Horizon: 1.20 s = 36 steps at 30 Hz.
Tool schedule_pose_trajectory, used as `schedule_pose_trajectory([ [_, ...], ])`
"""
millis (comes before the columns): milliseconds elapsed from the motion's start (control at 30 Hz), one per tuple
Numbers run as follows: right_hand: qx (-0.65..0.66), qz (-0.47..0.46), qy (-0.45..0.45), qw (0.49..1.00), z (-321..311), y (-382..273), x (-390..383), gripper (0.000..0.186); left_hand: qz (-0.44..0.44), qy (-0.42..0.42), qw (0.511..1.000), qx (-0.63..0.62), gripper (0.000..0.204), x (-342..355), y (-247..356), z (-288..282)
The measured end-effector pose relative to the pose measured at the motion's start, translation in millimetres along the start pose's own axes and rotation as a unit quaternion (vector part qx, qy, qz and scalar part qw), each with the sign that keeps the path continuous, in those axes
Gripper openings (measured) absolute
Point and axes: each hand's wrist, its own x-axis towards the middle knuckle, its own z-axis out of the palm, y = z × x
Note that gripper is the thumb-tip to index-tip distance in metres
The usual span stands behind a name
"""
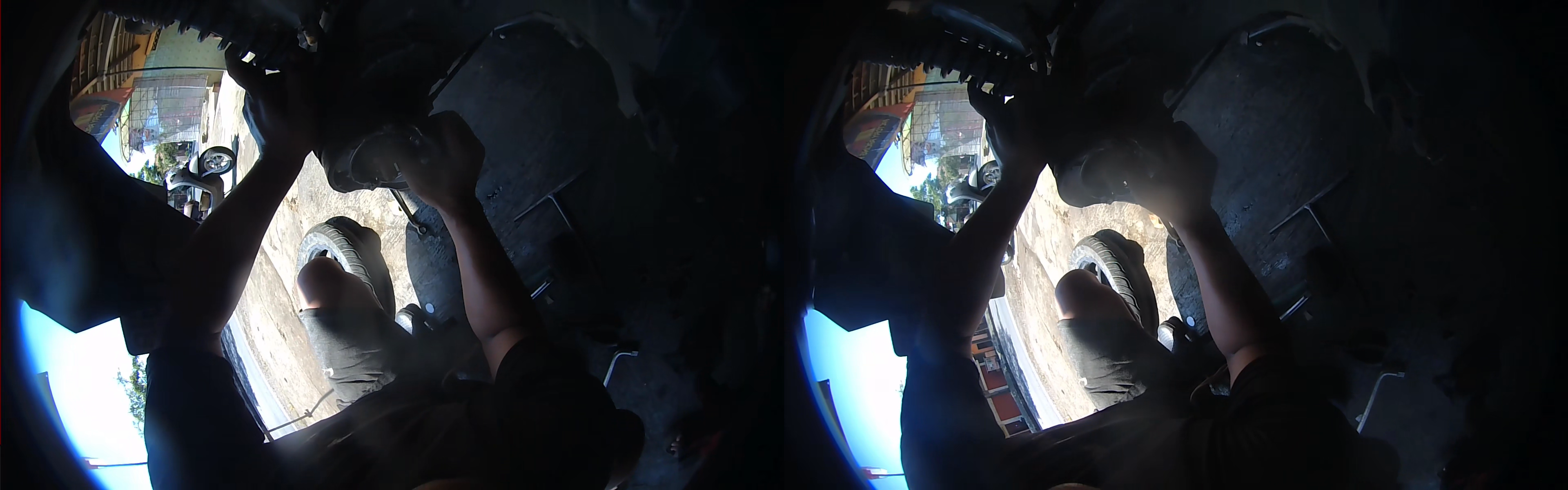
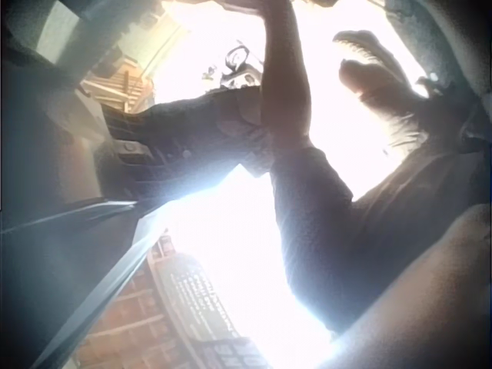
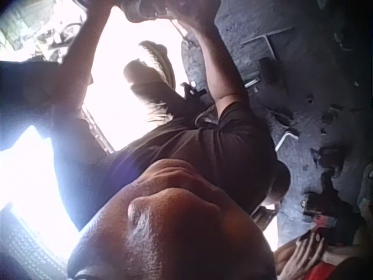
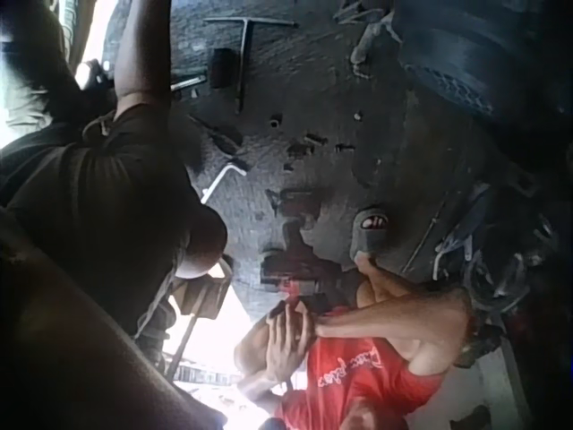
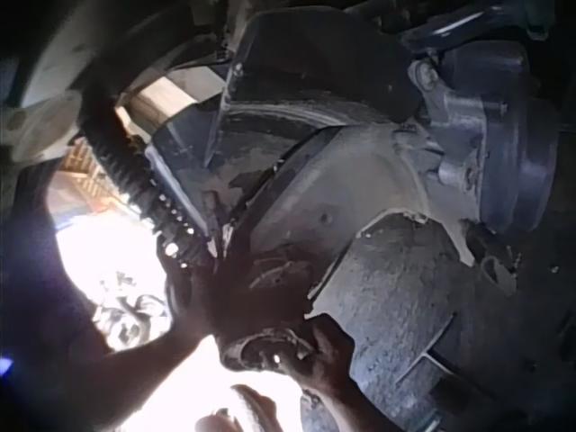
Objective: The person removes a wheel from a motorcycle, takes off the old brake shoes from the hub by hand, and uses pliers to detach the springs.
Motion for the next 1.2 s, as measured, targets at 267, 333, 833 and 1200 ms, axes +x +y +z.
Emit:
schedule_pose_trajectory([
  [267,0.163,0.053,-0.122,0.978,-24,9,2,0.027,-0.033,-0.010,0.999,0.022,0.082,0,4,-3],
  [333,0.195,0.079,-0.138,0.968,-29,10,0,0.036,-0.027,0.001,1.000,0.008,0.082,1,8,0],
  [833,-0.044,0.173,-0.059,0.982,0,-75,-19,0.063,-0.214,-0.093,0.970,-0.060,0.082,13,59,-16],
  [1200,-0.030,0.074,-0.005,0.997,21,-96,23,0.050,-0.020,0.080,0.994,0.077,0.077,6,-22,33],
])
